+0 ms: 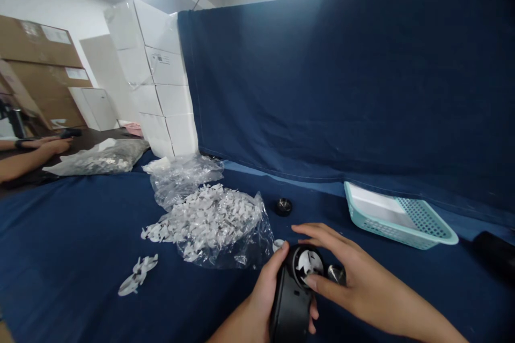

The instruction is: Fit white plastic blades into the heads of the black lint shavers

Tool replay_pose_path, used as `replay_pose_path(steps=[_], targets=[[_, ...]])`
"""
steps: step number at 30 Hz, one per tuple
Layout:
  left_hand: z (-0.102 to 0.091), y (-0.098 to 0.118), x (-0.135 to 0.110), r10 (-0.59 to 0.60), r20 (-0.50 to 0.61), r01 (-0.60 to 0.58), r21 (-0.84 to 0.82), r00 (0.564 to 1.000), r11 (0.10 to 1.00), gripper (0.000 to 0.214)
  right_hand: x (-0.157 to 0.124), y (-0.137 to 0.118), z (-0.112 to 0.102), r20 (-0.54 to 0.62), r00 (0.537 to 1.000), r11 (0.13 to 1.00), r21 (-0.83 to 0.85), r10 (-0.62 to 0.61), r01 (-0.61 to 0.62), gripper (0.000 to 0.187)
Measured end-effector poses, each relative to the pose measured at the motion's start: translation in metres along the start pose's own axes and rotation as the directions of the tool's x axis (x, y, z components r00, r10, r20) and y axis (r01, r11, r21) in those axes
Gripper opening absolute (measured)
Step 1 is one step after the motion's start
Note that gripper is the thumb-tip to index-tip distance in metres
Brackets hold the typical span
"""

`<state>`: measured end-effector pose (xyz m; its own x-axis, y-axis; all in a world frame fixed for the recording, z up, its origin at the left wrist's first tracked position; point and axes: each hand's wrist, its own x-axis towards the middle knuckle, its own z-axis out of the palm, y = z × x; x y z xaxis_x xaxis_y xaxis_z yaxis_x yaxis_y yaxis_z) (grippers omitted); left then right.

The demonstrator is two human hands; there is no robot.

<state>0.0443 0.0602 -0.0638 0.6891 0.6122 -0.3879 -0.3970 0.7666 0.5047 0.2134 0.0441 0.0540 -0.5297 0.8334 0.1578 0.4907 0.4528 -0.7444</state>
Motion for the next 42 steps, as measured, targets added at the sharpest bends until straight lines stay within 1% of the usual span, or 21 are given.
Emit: replay_pose_path(steps=[5, 11, 18, 22, 26, 31, 35, 42], targets=[[-0.0009, -0.0009, 0.0019, 0.000, 0.005, 0.000, -0.002, 1.000, 1.000, 0.088, 0.0015, 0.0008, 0.0028, -0.023, 1.000, 1.000, -0.017, 0.021, -0.021, 0.059], [-0.0018, -0.0032, 0.0021, 0.023, 0.044, -0.022, -0.022, 0.999, 1.000, 0.083, 0.0020, 0.0000, 0.0019, -0.039, 0.999, 0.999, -0.022, 0.022, -0.022, 0.055], [-0.0018, -0.0046, 0.0017, 0.026, 0.017, -0.026, 0.011, 1.000, 1.000, 0.084, 0.0010, 0.0013, 0.0059, -0.076, 0.997, 0.998, -0.058, -0.001, -0.004, 0.053], [-0.0015, -0.0065, 0.0022, 0.002, -0.024, 0.000, 0.066, 1.000, 0.998, 0.088, 0.0004, 0.0025, 0.0096, -0.095, 0.995, 0.996, -0.083, 0.019, -0.027, 0.054], [-0.0027, -0.0078, 0.0025, 0.001, -0.044, 0.002, 0.073, 0.999, 0.997, 0.092, -0.0001, 0.0020, 0.0091, -0.114, 0.993, 0.998, -0.053, 0.012, -0.018, 0.054], [-0.0071, -0.0079, 0.0053, -0.006, 0.029, 0.004, 0.044, 1.000, 0.999, 0.092, 0.0015, 0.0000, 0.0069, -0.119, 0.993, 1.000, -0.012, 0.010, -0.011, 0.052], [-0.0080, -0.0081, 0.0086, -0.024, 0.007, 0.024, 0.034, 1.000, 0.999, 0.095, 0.0022, -0.0010, 0.0071, -0.106, 0.994, 0.999, 0.016, 0.033, -0.031, 0.048], [-0.0077, -0.0068, 0.0081, -0.027, 0.023, 0.027, 0.013, 0.999, 1.000, 0.099, 0.0023, 0.0017, 0.0090, -0.126, 0.991, 0.999, 0.029, 0.035, -0.031, 0.044]])
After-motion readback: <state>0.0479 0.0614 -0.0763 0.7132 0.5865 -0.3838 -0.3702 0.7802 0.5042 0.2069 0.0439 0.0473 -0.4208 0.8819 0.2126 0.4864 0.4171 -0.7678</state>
